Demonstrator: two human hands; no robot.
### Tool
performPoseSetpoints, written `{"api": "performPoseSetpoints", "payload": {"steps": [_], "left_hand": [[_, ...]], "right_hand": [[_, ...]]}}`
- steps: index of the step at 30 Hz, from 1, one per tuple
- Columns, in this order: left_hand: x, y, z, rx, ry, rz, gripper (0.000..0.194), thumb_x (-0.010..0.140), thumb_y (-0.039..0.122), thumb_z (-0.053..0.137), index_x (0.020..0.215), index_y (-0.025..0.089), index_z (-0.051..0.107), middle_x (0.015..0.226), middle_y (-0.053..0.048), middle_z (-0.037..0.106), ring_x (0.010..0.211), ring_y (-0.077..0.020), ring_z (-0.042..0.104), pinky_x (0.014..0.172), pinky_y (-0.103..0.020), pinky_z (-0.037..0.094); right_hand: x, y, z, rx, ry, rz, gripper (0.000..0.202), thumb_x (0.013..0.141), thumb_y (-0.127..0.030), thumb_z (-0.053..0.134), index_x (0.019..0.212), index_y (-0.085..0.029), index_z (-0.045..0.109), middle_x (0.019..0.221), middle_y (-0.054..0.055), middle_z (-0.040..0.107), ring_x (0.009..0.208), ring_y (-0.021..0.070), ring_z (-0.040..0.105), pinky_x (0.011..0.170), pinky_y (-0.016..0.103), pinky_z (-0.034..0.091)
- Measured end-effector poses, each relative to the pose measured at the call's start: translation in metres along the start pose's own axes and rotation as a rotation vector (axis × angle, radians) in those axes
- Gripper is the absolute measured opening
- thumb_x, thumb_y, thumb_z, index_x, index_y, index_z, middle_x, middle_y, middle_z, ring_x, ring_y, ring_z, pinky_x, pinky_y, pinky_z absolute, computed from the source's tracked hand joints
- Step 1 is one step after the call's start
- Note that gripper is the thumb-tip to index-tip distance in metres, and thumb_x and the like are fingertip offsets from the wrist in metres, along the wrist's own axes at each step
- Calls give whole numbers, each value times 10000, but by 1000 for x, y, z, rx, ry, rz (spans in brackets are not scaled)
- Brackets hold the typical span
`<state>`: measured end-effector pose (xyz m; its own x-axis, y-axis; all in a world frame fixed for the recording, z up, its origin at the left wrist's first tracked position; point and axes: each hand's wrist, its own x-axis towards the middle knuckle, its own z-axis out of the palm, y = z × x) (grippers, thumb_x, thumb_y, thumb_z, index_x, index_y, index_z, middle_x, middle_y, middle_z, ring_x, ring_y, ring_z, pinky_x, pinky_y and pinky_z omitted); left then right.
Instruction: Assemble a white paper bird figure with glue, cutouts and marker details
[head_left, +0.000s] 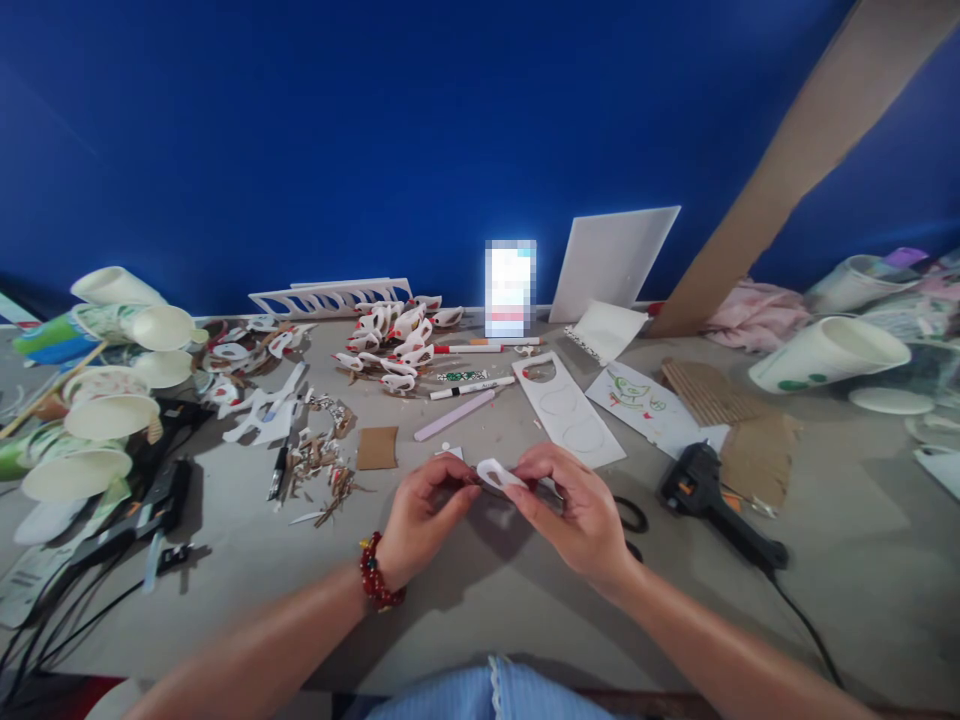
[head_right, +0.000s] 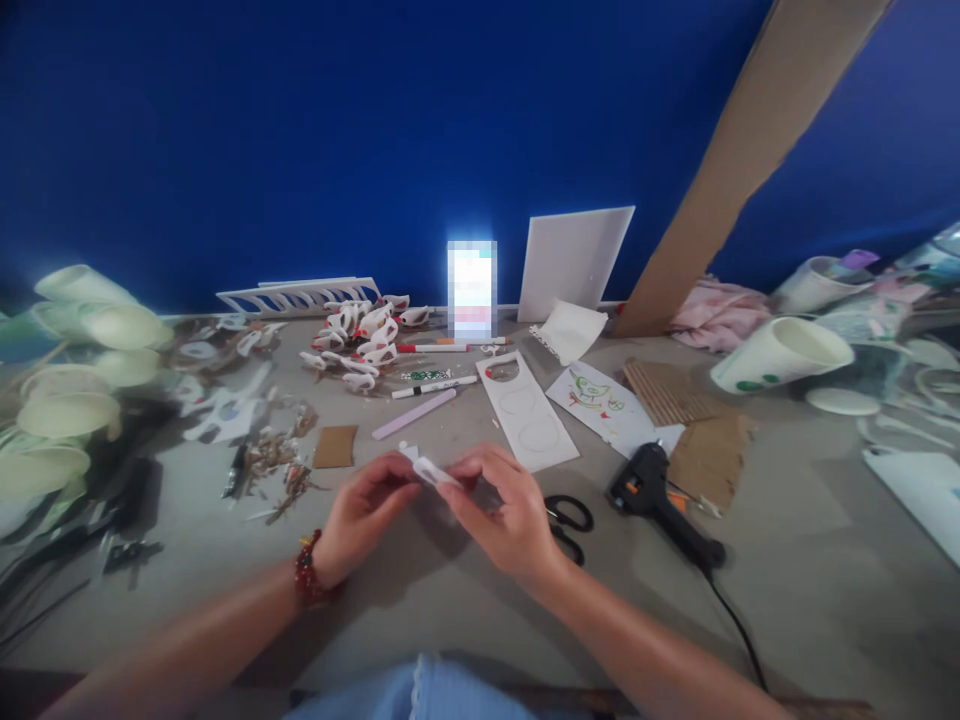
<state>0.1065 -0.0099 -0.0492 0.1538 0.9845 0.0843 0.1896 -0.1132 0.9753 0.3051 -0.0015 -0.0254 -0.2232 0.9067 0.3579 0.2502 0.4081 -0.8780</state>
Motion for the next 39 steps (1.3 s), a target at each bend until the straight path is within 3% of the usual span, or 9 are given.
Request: {"api": "performPoseSetpoints", "payload": {"steps": [30,39], "left_hand": [[-1,1,1,-46,-5,-58,107,863,269,616,840,165,626,828,-31,626,747,-139,574,703,-228,470],[1,10,1,-74,-94,-52,142,863,301,627,856,161,645,843,-57,666,798,-173,608,763,-272,486]], "right_hand": [[-2,1,3,7,-13,31,57,853,-202,644,845,-224,592,802,19,613,746,170,587,666,284,463],[-3,9,6,90,88,105,73,871,-258,636,835,-215,588,829,29,605,747,166,576,651,272,460]]}}
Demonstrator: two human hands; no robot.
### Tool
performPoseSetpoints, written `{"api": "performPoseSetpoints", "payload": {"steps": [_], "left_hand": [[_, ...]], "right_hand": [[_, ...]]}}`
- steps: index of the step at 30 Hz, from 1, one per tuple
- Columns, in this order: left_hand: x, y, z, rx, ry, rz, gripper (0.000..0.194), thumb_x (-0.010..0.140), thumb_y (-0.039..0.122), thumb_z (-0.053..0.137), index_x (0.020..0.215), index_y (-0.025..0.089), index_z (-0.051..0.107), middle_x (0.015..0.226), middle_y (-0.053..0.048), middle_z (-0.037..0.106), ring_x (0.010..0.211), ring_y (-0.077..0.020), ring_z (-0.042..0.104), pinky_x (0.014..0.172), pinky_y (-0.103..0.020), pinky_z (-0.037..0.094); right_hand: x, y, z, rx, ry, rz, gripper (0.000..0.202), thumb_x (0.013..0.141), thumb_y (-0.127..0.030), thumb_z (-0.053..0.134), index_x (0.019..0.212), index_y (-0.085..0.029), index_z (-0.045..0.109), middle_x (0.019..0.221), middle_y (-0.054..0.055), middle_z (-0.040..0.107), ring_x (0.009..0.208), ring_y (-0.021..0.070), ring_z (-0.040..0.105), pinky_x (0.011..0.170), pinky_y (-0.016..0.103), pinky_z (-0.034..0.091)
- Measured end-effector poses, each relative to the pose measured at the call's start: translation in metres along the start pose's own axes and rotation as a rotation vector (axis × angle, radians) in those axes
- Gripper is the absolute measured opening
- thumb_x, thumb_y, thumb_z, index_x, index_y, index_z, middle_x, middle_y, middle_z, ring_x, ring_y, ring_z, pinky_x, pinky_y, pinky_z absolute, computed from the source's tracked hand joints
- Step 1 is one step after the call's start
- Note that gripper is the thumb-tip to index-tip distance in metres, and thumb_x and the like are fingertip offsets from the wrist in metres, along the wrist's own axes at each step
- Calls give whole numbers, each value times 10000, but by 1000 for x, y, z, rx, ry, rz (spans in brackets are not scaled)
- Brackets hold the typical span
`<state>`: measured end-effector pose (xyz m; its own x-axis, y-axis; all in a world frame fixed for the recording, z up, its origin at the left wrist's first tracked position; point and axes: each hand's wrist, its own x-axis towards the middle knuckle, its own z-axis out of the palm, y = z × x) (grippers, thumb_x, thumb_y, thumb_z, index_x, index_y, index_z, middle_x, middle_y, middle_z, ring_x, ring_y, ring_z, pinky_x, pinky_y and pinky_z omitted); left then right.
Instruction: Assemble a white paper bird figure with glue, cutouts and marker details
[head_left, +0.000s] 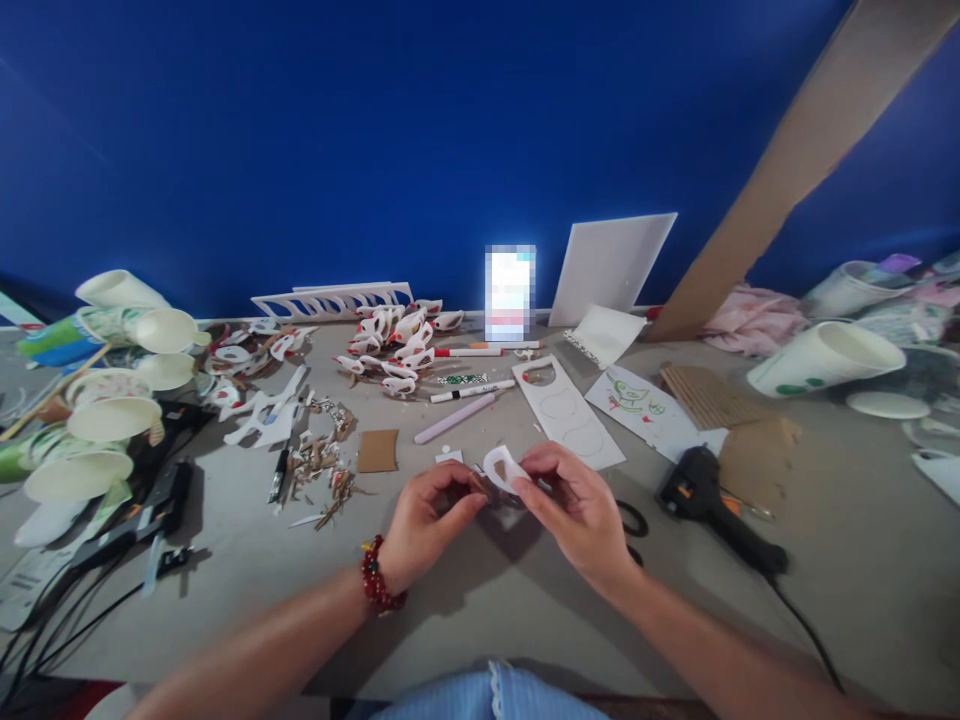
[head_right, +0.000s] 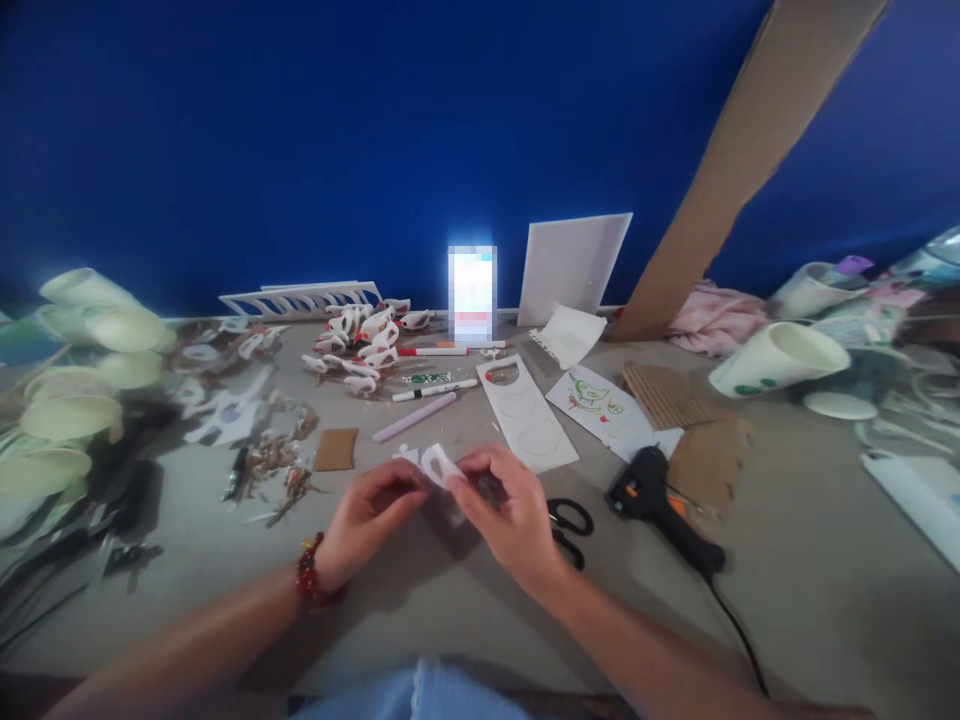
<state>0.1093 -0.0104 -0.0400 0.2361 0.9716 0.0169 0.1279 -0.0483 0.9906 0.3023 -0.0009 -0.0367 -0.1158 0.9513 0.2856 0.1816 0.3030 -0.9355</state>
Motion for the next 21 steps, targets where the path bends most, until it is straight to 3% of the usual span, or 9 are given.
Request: {"api": "performPoseSetpoints", "payload": {"steps": [5,21], "left_hand": [[-2,1,3,17,-52,11,133,865,285,633,819,161,652,825,-47,670,782,-167,605,757,-268,473],[-2,-4,6,-132,-15,-99,190,853,307,646,765,142,616,753,-28,622,723,-142,540,701,-240,440]], "right_hand": [[-2,-1,1,7,-4,-3,61,876,-240,629,843,-218,583,839,26,597,770,165,577,681,278,457],[-4,-2,3,-23,-25,-24,47,877,-220,629,873,-219,582,868,22,600,783,158,577,702,272,449]]}}
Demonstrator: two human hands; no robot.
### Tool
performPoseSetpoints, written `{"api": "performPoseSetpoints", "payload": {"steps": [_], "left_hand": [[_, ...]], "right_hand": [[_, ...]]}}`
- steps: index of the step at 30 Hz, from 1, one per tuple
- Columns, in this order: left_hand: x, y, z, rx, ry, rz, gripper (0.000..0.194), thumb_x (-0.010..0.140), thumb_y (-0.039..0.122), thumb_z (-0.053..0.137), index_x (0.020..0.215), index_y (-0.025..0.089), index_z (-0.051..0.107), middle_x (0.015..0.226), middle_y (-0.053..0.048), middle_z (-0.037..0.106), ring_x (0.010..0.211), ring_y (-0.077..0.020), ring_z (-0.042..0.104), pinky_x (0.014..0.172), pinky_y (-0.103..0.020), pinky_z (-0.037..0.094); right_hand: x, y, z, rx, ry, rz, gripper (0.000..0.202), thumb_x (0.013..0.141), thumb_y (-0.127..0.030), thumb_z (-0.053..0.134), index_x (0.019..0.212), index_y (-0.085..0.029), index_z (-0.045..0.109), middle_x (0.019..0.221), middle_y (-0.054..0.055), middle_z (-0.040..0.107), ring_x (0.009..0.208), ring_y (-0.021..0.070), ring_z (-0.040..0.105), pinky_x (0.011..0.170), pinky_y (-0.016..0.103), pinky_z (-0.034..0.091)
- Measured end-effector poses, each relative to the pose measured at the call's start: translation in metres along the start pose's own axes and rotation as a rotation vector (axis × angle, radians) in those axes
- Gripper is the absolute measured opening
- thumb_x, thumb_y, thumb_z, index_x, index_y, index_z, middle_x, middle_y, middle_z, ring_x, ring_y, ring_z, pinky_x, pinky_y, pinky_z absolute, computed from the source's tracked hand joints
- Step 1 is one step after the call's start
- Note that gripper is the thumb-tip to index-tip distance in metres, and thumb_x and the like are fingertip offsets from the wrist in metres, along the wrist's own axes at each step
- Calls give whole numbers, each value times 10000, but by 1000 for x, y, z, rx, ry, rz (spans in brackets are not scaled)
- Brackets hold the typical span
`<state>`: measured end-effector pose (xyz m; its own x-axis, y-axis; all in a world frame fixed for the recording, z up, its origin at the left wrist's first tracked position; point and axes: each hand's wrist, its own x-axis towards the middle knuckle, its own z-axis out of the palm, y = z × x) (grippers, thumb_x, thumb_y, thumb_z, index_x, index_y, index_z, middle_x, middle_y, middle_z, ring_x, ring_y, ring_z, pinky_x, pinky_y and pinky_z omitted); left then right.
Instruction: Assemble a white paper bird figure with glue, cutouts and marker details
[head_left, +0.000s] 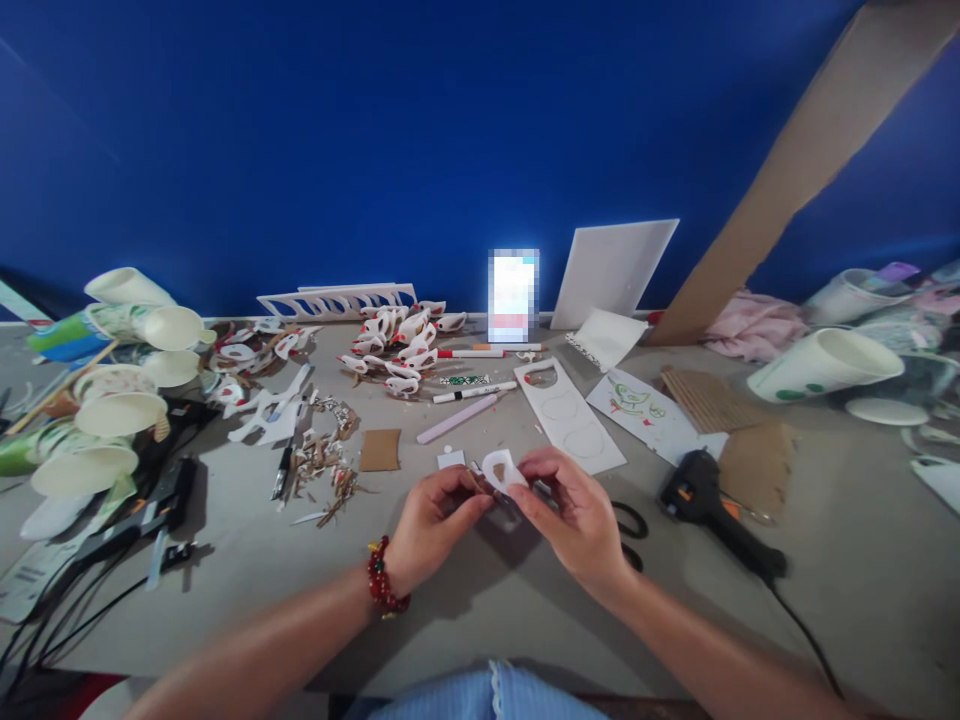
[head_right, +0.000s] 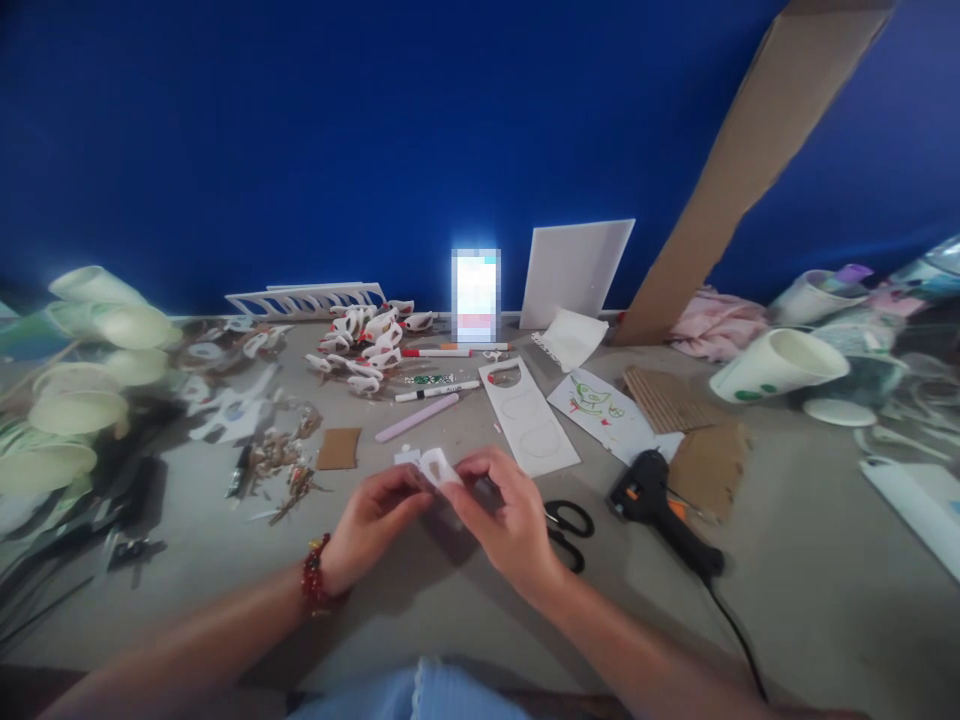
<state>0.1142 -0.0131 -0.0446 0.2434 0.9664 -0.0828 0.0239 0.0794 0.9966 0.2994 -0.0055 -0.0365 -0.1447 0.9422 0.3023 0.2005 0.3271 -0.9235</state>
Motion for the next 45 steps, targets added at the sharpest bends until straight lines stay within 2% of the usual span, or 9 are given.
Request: {"api": "performPoseSetpoints", "payload": {"steps": [13,22,29,34,38,42,45], "left_hand": [[1,-2,1,-116,-6,-34,203,839,316,665,759,139,607,735,-19,610,711,-136,534,696,-241,426],[1,1,2,-120,10,-31,222,836,312,667,722,142,580,702,0,581,675,-114,495,652,-221,396],[3,2,-1,-96,-5,-25,211,824,335,686,800,139,612,762,-21,623,724,-131,544,695,-233,433],[5,4,-7,-171,65,-38,274,886,412,594,817,148,577,697,-1,589,671,-119,545,670,-230,453],[5,7,-12,-102,74,14,229,872,371,624,930,150,620,827,-25,623,733,-124,556,674,-215,454],[4,9,-13,31,45,46,188,868,330,635,876,142,649,800,-25,622,720,-121,545,651,-202,442],[5,8,-12,-38,79,5,195,852,342,651,854,148,642,777,-15,631,702,-117,557,645,-199,451]], "right_hand": [[0,0,0,9,-10,0,50,864,-207,638,877,-220,591,878,15,610,804,152,585,724,261,449],[1,0,1,25,-18,31,56,860,-234,644,873,-221,591,872,15,612,790,151,583,718,256,456],[5,9,-1,57,1,145,148,840,-340,663,864,-204,610,854,35,636,749,161,594,672,256,477],[11,10,-4,80,-57,262,188,833,-375,666,850,-191,629,762,12,634,679,141,575,615,232,449],[12,7,-3,73,-170,276,194,843,-376,653,839,-182,650,730,6,624,670,138,561,597,225,429],[12,6,-3,62,-252,263,215,865,-393,627,842,-184,669,749,9,639,700,147,571,627,231,440],[13,4,-5,116,-260,300,265,904,-421,565,942,-182,671,829,29,664,750,157,591,665,240,460]]}}
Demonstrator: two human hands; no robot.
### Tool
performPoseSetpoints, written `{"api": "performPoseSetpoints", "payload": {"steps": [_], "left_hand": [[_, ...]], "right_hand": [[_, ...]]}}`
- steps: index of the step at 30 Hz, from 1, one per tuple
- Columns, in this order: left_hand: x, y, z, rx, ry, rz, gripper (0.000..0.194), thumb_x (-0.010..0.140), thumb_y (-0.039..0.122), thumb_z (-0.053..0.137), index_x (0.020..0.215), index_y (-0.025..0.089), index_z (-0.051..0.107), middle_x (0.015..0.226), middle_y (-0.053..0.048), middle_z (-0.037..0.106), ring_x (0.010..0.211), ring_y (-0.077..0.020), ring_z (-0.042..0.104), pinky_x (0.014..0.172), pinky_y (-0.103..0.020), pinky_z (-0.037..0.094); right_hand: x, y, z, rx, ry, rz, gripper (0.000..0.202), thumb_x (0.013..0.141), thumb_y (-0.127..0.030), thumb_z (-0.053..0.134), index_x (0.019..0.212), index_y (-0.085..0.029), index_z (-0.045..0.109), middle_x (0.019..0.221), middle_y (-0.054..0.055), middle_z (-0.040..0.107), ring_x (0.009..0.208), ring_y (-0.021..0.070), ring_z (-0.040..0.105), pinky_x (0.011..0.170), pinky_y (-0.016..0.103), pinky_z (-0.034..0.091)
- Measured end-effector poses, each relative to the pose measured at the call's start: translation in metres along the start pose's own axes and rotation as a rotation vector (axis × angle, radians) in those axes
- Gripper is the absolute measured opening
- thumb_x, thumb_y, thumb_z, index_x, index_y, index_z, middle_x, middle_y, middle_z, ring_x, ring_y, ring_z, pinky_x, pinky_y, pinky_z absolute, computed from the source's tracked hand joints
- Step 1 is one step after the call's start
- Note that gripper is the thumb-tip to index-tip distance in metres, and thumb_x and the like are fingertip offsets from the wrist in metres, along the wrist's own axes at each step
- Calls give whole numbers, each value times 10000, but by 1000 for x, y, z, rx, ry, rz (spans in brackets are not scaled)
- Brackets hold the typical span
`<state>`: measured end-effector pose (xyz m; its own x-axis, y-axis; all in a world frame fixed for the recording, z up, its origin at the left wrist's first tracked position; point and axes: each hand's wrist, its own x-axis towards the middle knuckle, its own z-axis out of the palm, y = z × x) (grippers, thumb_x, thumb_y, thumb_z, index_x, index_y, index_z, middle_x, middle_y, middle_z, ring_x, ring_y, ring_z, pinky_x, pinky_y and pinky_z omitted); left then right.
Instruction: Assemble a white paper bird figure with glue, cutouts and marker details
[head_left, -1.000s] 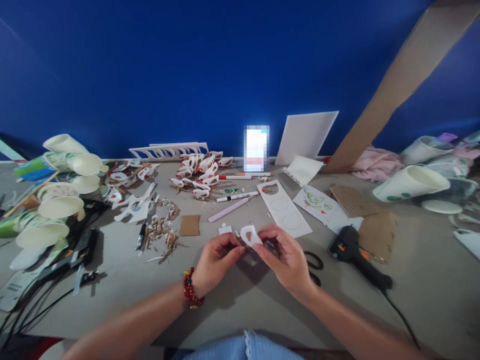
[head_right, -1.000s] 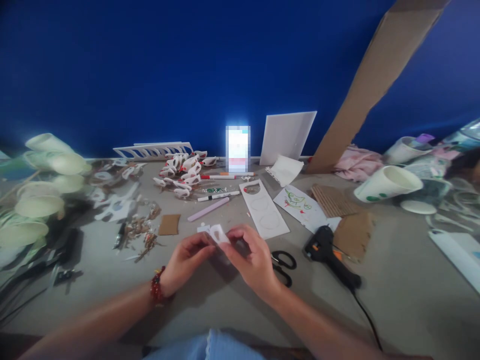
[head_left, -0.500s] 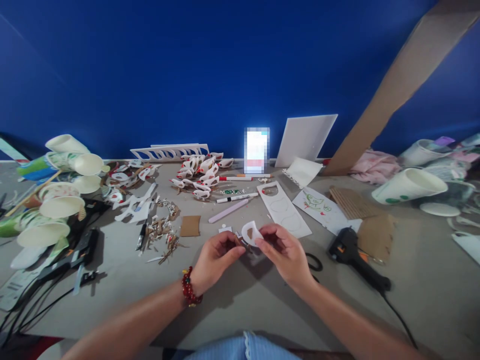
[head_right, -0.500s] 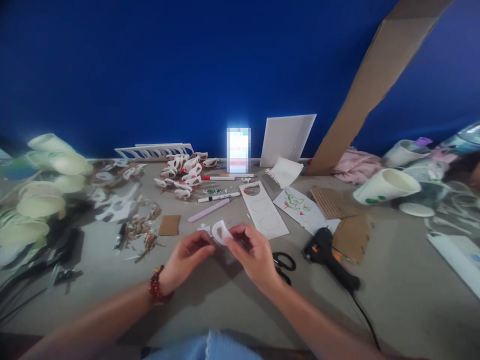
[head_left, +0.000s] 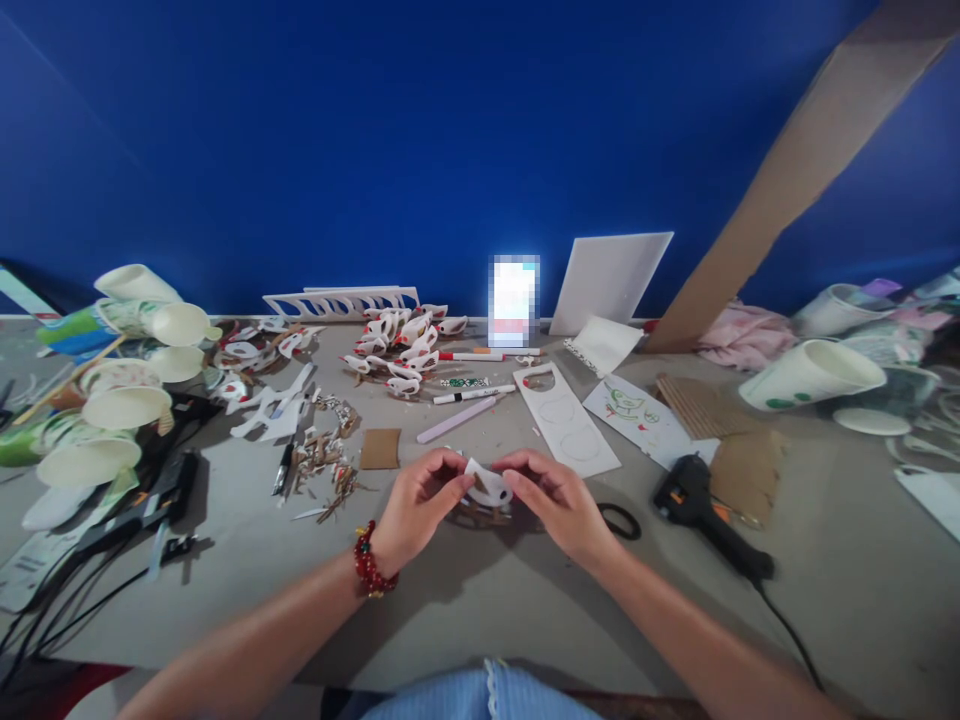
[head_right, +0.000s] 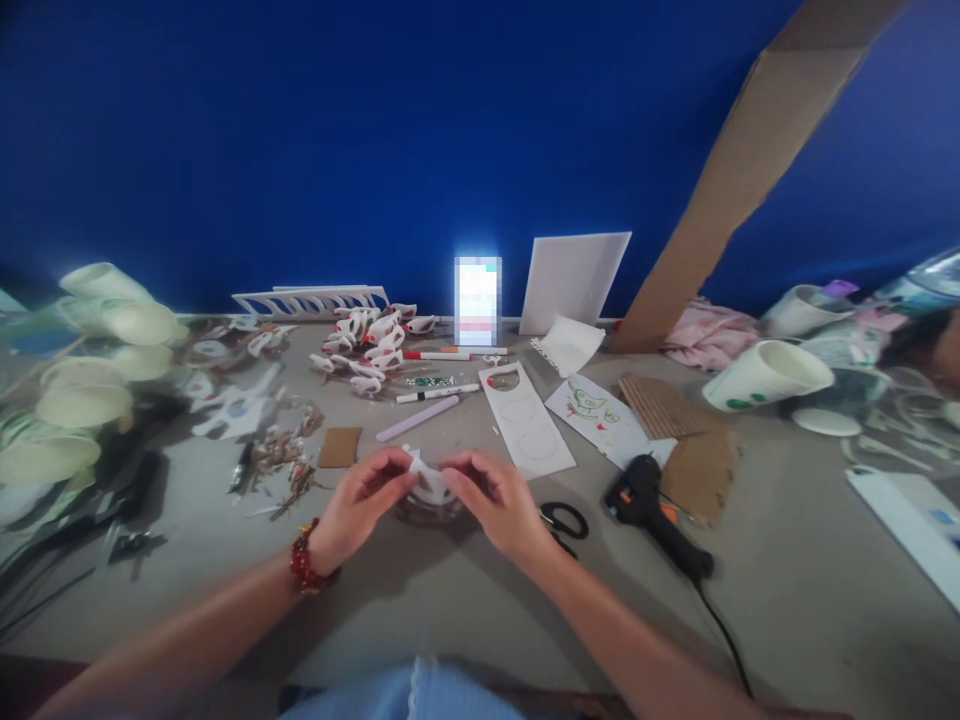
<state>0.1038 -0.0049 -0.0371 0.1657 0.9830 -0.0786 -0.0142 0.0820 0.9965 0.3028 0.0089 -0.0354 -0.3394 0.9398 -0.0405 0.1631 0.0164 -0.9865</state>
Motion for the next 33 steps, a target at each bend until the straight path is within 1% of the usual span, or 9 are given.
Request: {"api": "performPoseSetpoints", "payload": {"steps": [3,5,9,13,17,22,25,29,33], "left_hand": [[1,-3,0,-57,45,-28,213,830,360,675,867,153,638,793,-13,638,708,-118,565,653,-203,458],[1,-4,0,-45,59,-27,219,830,363,674,872,152,635,785,-8,627,696,-113,552,644,-201,448],[1,-6,1,-11,53,-16,237,836,384,660,845,151,621,759,-1,604,682,-113,531,623,-201,428],[1,-6,0,-24,30,9,248,842,394,649,858,149,611,776,-2,595,710,-118,526,646,-209,426],[2,-6,0,-43,43,-24,256,825,397,669,843,150,606,746,6,590,698,-117,528,638,-210,426],[3,-8,0,-114,13,-45,265,809,408,689,855,152,641,761,0,627,699,-119,553,655,-215,449],[2,-8,0,-132,-38,-56,280,810,426,686,875,154,680,776,-16,645,712,-130,567,681,-231,465],[2,-5,-1,-148,-129,-74,311,773,448,722,856,149,707,782,-30,649,729,-138,566,695,-238,457],[3,-2,-1,-173,-258,-170,344,714,466,767,833,146,726,736,-18,641,655,-114,534,637,-221,420]], "right_hand": [[0,1,-2,64,-9,28,301,901,-421,567,1068,-181,636,909,48,667,812,169,606,698,254,480],[0,4,-2,61,-23,12,299,874,-390,609,1088,-182,624,907,45,660,819,170,609,705,258,484],[1,12,-2,19,-8,-32,260,854,-336,634,1064,-183,629,874,38,656,786,161,609,681,255,487],[1,14,-2,0,3,-35,228,860,-311,625,1052,-187,634,859,32,655,773,155,607,678,251,485],[0,8,-4,15,-29,-26,246,871,-349,618,1054,-185,638,890,38,667,805,161,617,706,253,492],[1,2,-8,70,14,-27,267,927,-400,535,1043,-192,656,921,45,679,842,172,630,739,268,502],[2,3,-12,39,-9,-133,232,938,-365,534,1020,-206,682,955,53,669,849,174,626,771,291,503],[2,1,-12,-41,-145,-348,180,915,-299,587,1039,-236,702,1030,69,637,992,199,603,897,346,473],[0,-9,-12,-130,-216,-420,139,883,-297,634,980,-234,709,1062,75,596,1020,201,586,925,353,454]]}}
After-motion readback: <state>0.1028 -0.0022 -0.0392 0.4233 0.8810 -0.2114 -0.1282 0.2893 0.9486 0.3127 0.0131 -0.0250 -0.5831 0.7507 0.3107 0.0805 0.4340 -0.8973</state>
